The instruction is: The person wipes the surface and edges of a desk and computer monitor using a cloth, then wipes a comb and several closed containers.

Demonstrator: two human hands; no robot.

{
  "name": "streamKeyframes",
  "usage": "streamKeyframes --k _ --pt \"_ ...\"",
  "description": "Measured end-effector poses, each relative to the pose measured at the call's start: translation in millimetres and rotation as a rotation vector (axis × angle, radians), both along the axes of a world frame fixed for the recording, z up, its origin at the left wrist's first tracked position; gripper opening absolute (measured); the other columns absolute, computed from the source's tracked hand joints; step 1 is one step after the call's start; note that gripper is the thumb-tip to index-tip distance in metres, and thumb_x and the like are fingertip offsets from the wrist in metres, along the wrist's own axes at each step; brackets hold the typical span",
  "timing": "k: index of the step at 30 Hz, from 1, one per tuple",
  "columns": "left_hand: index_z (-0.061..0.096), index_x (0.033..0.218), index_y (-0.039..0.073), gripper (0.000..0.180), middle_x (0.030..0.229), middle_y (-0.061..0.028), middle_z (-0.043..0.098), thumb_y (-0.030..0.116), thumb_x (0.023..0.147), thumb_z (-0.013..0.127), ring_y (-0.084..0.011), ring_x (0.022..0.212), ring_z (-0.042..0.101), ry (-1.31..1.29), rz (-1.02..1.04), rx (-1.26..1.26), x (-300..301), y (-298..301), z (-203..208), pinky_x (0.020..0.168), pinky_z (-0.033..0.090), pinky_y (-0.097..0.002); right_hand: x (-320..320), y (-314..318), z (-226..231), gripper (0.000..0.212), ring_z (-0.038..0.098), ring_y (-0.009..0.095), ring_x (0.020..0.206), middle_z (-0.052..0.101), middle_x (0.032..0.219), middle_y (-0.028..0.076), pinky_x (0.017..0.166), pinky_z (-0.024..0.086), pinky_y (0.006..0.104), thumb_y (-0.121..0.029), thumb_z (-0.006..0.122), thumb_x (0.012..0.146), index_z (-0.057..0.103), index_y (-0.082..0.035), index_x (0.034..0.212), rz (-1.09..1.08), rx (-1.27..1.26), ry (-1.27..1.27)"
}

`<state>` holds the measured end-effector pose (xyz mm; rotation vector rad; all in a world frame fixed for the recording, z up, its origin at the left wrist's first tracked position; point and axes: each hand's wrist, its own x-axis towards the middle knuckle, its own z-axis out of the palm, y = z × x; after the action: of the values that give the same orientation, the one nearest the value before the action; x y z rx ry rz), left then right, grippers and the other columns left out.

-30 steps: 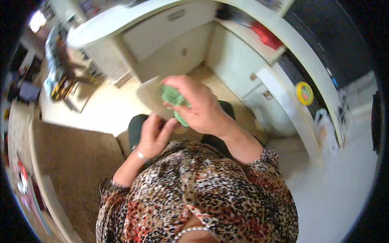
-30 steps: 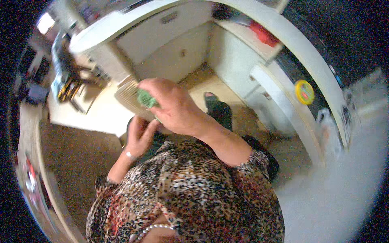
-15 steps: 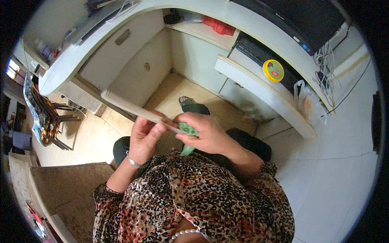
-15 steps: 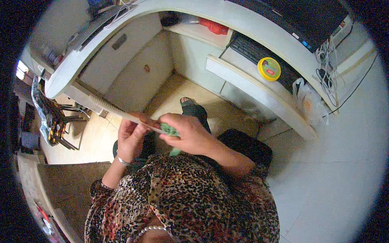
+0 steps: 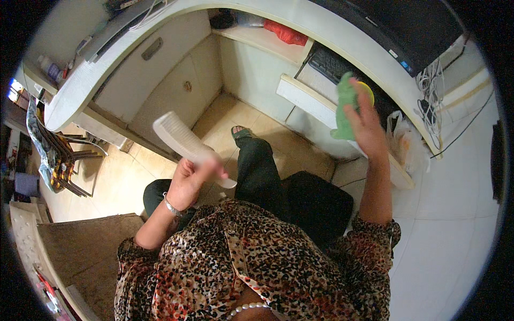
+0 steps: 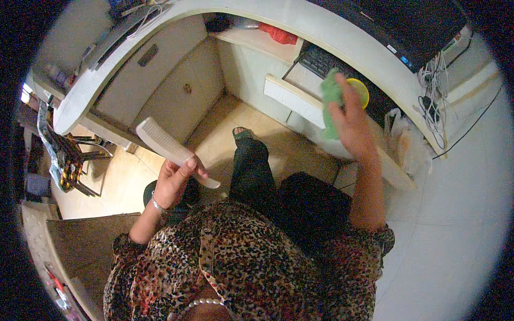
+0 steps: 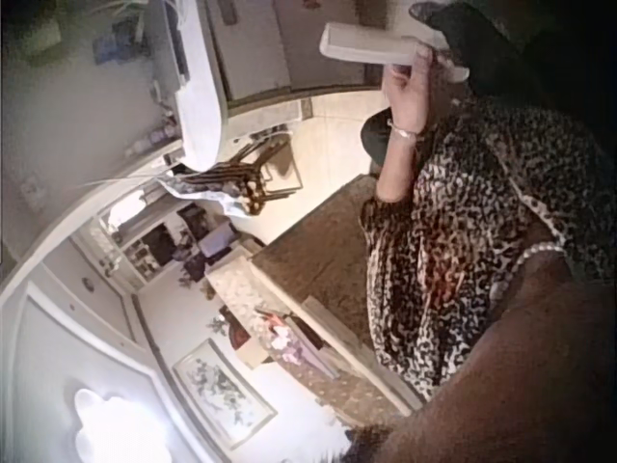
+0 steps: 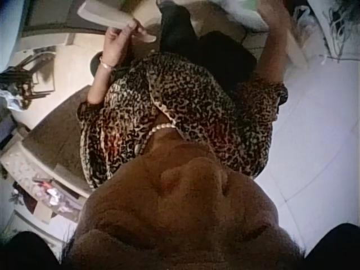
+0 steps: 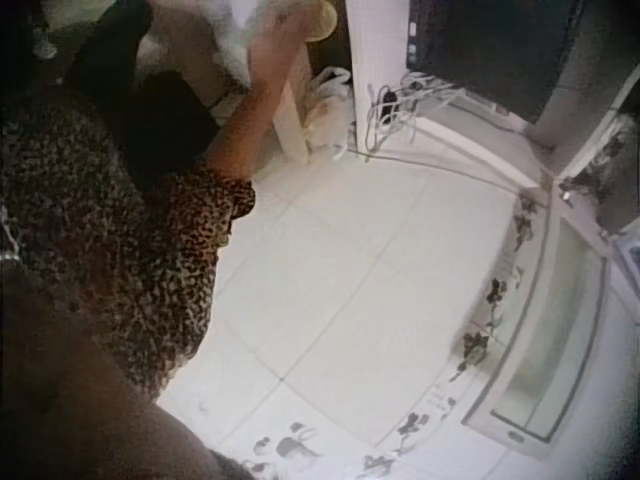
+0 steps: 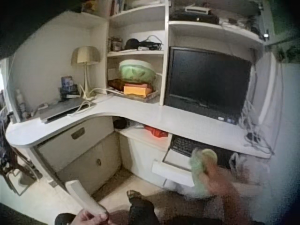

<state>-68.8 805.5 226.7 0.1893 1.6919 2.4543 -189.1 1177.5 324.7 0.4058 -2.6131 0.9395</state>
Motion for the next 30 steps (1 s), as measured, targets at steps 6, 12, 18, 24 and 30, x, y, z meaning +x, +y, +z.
streamKeyframes --k 6,12,18,24,30 --pt "0.063 0.106 0.004 0.017 0.089 -0.0006 0.068 0.019 0.101 0.058 -0.0094 0.082 0.063 -0.092 -0.088 -0.165 3.6 -5.3 -6.1 0.077 0.053 -0.0271 -58.7 -47.3 -13.5 0.045 0.053 0.039 0.124 0.058 0.131 0.02 0.107 0.04 0.0447 -0.006 0.057 0.091 0.051 -0.006 0.136 0.229 0.105 0.028" --pt "0.064 0.108 0.004 0.018 0.091 0.0012 0.068 0.019 0.101 0.058 -0.0074 0.083 0.061 -0.069 -0.156 -0.239 6.7 2.0 -10.6 0.077 0.051 -0.0259 -78.8 -86.3 -11.6 0.037 0.056 0.036 0.112 0.061 0.12 0.018 0.099 0.045 0.0418 -0.001 0.059 0.083 0.061 -0.005 0.12 0.434 0.391 0.192" --pt "0.063 0.108 0.004 0.016 0.091 0.0005 0.068 0.018 0.101 0.058 -0.0077 0.081 0.062 -0.074 -0.12 -0.23 1.3 -6.8 -18.7 0.074 0.052 -0.0258 -31.7 2.9 -1.3 0.042 0.056 0.037 0.11 0.063 0.116 0.015 0.098 0.043 0.0461 0.002 0.057 0.076 0.062 -0.006 0.117 0.236 0.419 0.178" --pt "0.062 0.106 0.004 0.016 0.089 0.0011 0.067 0.019 0.101 0.058 -0.0072 0.08 0.061 -0.103 -0.102 -0.248 11.3 -5.5 -31.1 0.073 0.051 -0.0253 -8.4 14.0 -9.5 0.042 0.056 0.037 0.11 0.063 0.115 0.016 0.098 0.043 0.0475 0.0 0.058 0.076 0.062 -0.005 0.117 0.215 0.481 0.299" --pt "0.062 0.107 0.003 0.016 0.09 0.0011 0.066 0.017 0.101 0.058 -0.0073 0.08 0.06 -0.107 -0.08 -0.298 20.4 -4.2 -20.0 0.074 0.051 -0.0253 -76.8 -86.7 -12.2 0.038 0.056 0.036 0.105 0.064 0.114 0.015 0.094 0.047 0.0443 0.0 0.061 0.076 0.065 -0.006 0.113 0.378 0.426 0.285"
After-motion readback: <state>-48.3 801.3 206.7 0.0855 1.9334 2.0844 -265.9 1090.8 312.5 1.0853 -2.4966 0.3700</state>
